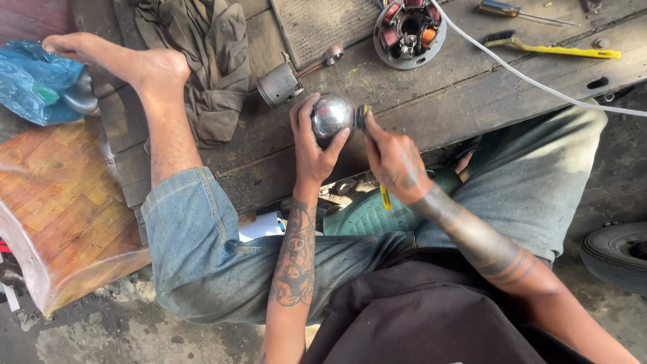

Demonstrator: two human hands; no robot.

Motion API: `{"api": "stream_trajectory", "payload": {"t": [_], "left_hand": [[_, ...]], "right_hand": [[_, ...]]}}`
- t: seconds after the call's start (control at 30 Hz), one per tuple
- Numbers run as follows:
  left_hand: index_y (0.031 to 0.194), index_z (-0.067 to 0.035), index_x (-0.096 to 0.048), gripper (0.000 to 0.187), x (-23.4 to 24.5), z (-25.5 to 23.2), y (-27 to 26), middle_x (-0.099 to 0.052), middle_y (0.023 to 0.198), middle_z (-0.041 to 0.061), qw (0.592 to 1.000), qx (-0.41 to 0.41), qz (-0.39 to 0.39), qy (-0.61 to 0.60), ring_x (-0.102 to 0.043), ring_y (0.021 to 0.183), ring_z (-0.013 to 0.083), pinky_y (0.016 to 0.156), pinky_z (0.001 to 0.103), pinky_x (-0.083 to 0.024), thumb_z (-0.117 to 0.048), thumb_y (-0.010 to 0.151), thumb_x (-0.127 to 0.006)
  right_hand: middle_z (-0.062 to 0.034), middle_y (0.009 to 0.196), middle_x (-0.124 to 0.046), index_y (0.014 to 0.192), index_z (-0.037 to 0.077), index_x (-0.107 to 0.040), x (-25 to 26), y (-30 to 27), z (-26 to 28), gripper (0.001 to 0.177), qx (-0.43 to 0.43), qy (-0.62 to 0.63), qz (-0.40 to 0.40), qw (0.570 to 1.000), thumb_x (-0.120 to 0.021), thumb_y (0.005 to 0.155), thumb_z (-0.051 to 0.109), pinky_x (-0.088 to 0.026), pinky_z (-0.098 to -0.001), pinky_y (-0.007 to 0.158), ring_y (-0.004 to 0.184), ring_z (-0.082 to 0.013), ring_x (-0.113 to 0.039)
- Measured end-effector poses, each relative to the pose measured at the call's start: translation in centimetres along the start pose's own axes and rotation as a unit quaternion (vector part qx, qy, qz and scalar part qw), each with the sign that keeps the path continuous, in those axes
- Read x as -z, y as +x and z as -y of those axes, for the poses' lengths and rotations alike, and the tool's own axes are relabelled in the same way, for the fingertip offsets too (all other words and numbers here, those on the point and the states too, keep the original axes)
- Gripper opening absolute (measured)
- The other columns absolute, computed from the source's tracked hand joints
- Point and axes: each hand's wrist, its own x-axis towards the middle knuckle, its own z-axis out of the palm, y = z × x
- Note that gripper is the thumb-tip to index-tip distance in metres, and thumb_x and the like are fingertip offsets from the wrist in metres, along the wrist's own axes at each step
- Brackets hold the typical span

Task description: The person sits on a low stool and scrubs a round, silver metal part with a yellow-handled wire brush. They hold the part in their left hand and scrub it in circular motions, rotating it to clean different areas. Nearby on the wooden platform are other disassembled motor components, including a rotor and a stator.

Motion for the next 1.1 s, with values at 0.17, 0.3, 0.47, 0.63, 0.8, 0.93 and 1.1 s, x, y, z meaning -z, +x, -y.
{"api": "stream_trajectory", "payload": {"t": [0.17,0.3,0.47,0.63,0.8,0.93,1.1], "left_hand": [[0.149,-0.015,-0.047,0.075,0.0,0.6,-0.2,-0.042,0.141,0.016,1.0,-0.001,-0.001,-0.001,-0.047,0.137,0.0396,0.112,0.06,-0.039,-0.043,0.088,-0.081],[0.149,-0.015,-0.046,0.075,0.1,0.5,0.0,-0.042,0.141,0.017,1.0,-0.005,-0.002,0.001,-0.048,0.136,0.0394,0.113,0.06,-0.039,-0.044,0.089,-0.08],[0.147,-0.013,-0.048,0.074,0.1,0.3,0.3,-0.042,0.141,0.017,1.0,-0.015,-0.001,-0.009,-0.048,0.136,0.0389,0.113,0.059,-0.038,-0.042,0.087,-0.081],[0.148,-0.013,-0.048,0.075,0.2,0.5,0.1,-0.043,0.14,0.017,1.0,-0.022,-0.004,-0.01,-0.049,0.135,0.038,0.112,0.058,-0.039,-0.042,0.088,-0.082],[0.147,-0.013,-0.049,0.075,0.3,0.4,0.1,-0.042,0.14,0.017,1.0,-0.012,0.001,-0.016,-0.05,0.134,0.0382,0.111,0.058,-0.04,-0.043,0.087,-0.082],[0.148,-0.014,-0.048,0.074,0.3,0.6,0.1,-0.042,0.141,0.016,1.0,-0.011,0.001,-0.017,-0.05,0.135,0.0371,0.112,0.057,-0.041,-0.041,0.088,-0.081],[0.146,-0.012,-0.05,0.076,0.3,0.4,0.2,-0.043,0.14,0.016,1.0,-0.01,0.001,-0.022,-0.049,0.135,0.036,0.113,0.055,-0.039,-0.043,0.085,-0.082]], "right_hand": [[-0.025,0.082,-0.074,0.143,0.009,-0.059,-1.0,0.1,-1.6,0.044,0.012,-0.009,-0.014,1.0,-0.054,0.1,0.018,-0.058,-0.062,0.064,0.078,-0.0489,-0.072],[-0.0265,0.084,-0.074,0.145,0.006,-0.056,-0.1,0.5,-0.6,0.045,0.022,-0.025,-0.019,0.999,-0.052,0.1,0.015,-0.058,-0.0627,0.066,0.079,-0.0489,-0.072],[-0.0237,0.083,-0.075,0.147,0.009,-0.055,-0.6,-0.2,-1.1,0.047,0.007,0.004,0.009,1.0,-0.051,0.101,0.018,-0.06,-0.0584,0.064,0.077,-0.0446,-0.074],[-0.0263,0.083,-0.074,0.147,0.005,-0.054,-1.5,1.2,-2.1,0.046,0.047,-0.028,-0.043,0.998,-0.05,0.102,0.015,-0.058,-0.0604,0.059,0.077,-0.0484,-0.072],[-0.0257,0.086,-0.075,0.148,0.004,-0.052,-1.6,-1.5,-1.3,0.048,0.012,0.011,0.015,1.0,-0.051,0.101,0.015,-0.06,-0.0569,0.06,0.076,-0.0456,-0.074],[-0.0233,0.084,-0.075,0.148,0.002,-0.052,-1.8,1.8,-2.6,0.047,0.025,-0.013,0.012,1.0,-0.047,0.102,0.011,-0.062,-0.0517,0.062,0.072,-0.041,-0.075],[-0.0262,0.087,-0.074,0.146,0.0,-0.053,-0.9,1.4,-1.1,0.049,0.041,0.005,-0.014,0.999,-0.051,0.099,0.011,-0.06,-0.0577,0.063,0.078,-0.0462,-0.074]]}}
